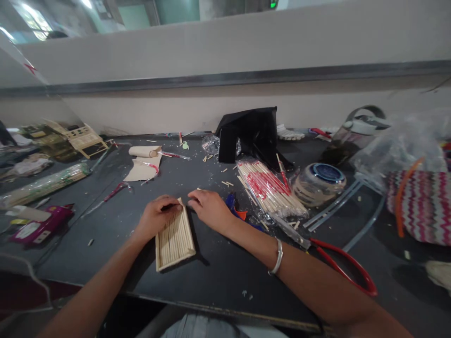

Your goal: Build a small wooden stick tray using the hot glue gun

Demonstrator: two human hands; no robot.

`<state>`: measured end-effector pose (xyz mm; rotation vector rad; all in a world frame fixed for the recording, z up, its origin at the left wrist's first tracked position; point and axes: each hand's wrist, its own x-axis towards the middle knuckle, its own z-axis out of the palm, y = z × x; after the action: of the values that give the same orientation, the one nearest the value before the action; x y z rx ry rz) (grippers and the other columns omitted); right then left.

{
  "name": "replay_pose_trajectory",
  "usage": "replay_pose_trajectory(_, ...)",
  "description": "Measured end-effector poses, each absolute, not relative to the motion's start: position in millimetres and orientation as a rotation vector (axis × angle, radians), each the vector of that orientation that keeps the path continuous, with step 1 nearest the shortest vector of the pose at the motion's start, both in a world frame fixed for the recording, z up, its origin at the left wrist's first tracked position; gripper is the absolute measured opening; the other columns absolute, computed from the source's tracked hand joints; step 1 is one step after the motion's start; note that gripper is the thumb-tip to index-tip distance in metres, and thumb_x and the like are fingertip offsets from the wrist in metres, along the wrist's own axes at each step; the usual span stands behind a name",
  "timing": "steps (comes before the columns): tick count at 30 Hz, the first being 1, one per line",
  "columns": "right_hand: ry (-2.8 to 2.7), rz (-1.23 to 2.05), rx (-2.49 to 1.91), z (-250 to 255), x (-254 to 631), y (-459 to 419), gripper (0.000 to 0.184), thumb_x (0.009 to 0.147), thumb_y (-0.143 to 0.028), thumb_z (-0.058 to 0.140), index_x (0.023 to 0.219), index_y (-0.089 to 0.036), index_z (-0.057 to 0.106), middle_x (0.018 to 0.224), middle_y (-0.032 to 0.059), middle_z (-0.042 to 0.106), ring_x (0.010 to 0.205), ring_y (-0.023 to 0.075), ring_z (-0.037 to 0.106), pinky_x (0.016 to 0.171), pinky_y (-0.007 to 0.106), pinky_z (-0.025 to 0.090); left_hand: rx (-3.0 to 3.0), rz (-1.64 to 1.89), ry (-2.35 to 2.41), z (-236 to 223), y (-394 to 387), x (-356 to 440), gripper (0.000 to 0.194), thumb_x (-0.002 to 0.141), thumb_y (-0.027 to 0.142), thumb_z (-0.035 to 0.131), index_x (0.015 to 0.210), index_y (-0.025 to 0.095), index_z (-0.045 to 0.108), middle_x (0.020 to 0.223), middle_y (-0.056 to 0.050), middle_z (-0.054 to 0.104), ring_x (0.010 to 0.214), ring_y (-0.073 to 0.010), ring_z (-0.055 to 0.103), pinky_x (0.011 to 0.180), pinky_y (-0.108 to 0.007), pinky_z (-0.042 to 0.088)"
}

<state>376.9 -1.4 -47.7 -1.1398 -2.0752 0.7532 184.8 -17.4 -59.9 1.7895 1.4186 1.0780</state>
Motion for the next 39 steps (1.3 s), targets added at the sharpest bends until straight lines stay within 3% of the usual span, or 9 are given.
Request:
replay_pose_trajectory(3, -1.974, 0.812, -1.173, -44, 384, -1, 0.021, 0.084, -0.012, 0.052, 0.097, -0.019, 0.067, 0.093, 0.0049, 0.071, 0.085, 0.0164, 0.065, 0.082, 0.030, 0.047, 1.622, 1.201, 1.537, -58, -16, 178, 0.012, 0.066, 0.032, 0.071, 0.072, 0.021, 0.073, 0.073, -0.002, 0.066, 0.072, -0.0162, 0.058, 0.069, -0.027, 0.045)
replay_pose_trajectory(6, -1.871, 0.954, -1.219, -43, 389, 1, 0.023, 0.084, -0.012, 0.048, 0.098, -0.017, 0.065, 0.078, 0.0030, 0.070, 0.061, 0.0120, 0.064, 0.059, 0.024, 0.051, 1.374, 1.320, 1.608, -59, -14, 173, 0.027, 0.064, 0.039, 0.072, 0.079, 0.017, 0.073, 0.072, -0.004, 0.068, 0.065, -0.0157, 0.059, 0.061, -0.026, 0.045)
replay_pose_trajectory(9, -1.752, 1.127, -1.259, -41, 390, 4, 0.020, 0.087, -0.020, 0.045, 0.093, -0.014, 0.063, 0.070, 0.0038, 0.067, 0.046, 0.0102, 0.059, 0.035, 0.018, 0.041, 1.134, 1.447, 1.596, -56, -8, 172, 0.039, 0.059, 0.042, 0.076, 0.084, 0.012, 0.072, 0.072, -0.006, 0.070, 0.060, -0.0148, 0.059, 0.058, -0.026, 0.046)
replay_pose_trajectory(12, -1.626, 1.255, -1.255, -35, 390, 4, 0.031, 0.092, -0.033, 0.036, 0.088, -0.014, 0.060, 0.070, 0.0062, 0.066, 0.046, 0.0110, 0.060, 0.028, 0.016, 0.036, 0.954, 1.563, 1.504, -49, 1, 176, 0.043, 0.053, 0.039, 0.079, 0.086, 0.012, 0.072, 0.073, -0.005, 0.070, 0.062, -0.0145, 0.061, 0.060, -0.027, 0.048)
replay_pose_trajectory(15, -1.535, 1.304, -1.204, -29, 391, 3, 0.040, 0.093, -0.044, 0.032, 0.089, -0.014, 0.059, 0.071, 0.0064, 0.065, 0.051, 0.0118, 0.061, 0.030, 0.016, 0.038, 0.829, 1.629, 1.384, -44, 12, 187, 0.048, 0.050, 0.037, 0.081, 0.089, 0.012, 0.070, 0.074, -0.005, 0.070, 0.064, -0.0153, 0.062, 0.064, -0.029, 0.049)
replay_pose_trajectory(21, -1.432, 1.144, -1.211, -34, 398, 15, 0.029, 0.083, -0.039, 0.049, 0.091, -0.016, 0.064, 0.052, -0.0046, 0.049, 0.044, 0.0107, 0.048, 0.035, 0.019, 0.035, 0.750, 1.572, 1.123, -44, 16, 204, 0.046, 0.055, 0.030, 0.081, 0.095, 0.014, 0.066, 0.084, -0.005, 0.071, 0.075, -0.0181, 0.065, 0.072, -0.031, 0.050)
replay_pose_trajectory(28, -1.378, 0.907, -1.240, -44, 412, 33, 0.029, 0.081, -0.040, 0.051, 0.082, -0.017, 0.069, 0.076, 0.0022, 0.067, 0.077, 0.0200, 0.059, 0.064, 0.027, 0.045, 0.849, 1.431, 0.744, -41, 0, 201, 0.030, 0.064, 0.018, 0.077, 0.090, 0.021, 0.062, 0.086, 0.002, 0.064, 0.081, -0.0123, 0.061, 0.072, -0.024, 0.049)
replay_pose_trajectory(32, -1.353, 0.937, -1.226, -46, 415, 37, 0.031, 0.079, -0.042, 0.054, 0.090, -0.018, 0.071, 0.077, 0.0028, 0.069, 0.079, 0.0220, 0.061, 0.064, 0.029, 0.045, 0.887, 1.352, 0.644, -41, -6, 208, 0.030, 0.064, 0.017, 0.078, 0.088, 0.021, 0.061, 0.079, 0.004, 0.059, 0.075, -0.0100, 0.058, 0.069, -0.022, 0.048)
replay_pose_trajectory(39, -1.327, 1.133, -1.155, -51, 413, 38, 0.034, 0.081, -0.044, 0.054, 0.095, -0.017, 0.069, 0.081, 0.0049, 0.070, 0.074, 0.0200, 0.063, 0.061, 0.029, 0.048, 1.053, 1.220, 0.473, -46, -19, 217, 0.035, 0.070, 0.016, 0.075, 0.101, 0.021, 0.059, 0.085, 0.001, 0.060, 0.077, -0.0087, 0.056, 0.071, -0.019, 0.047)
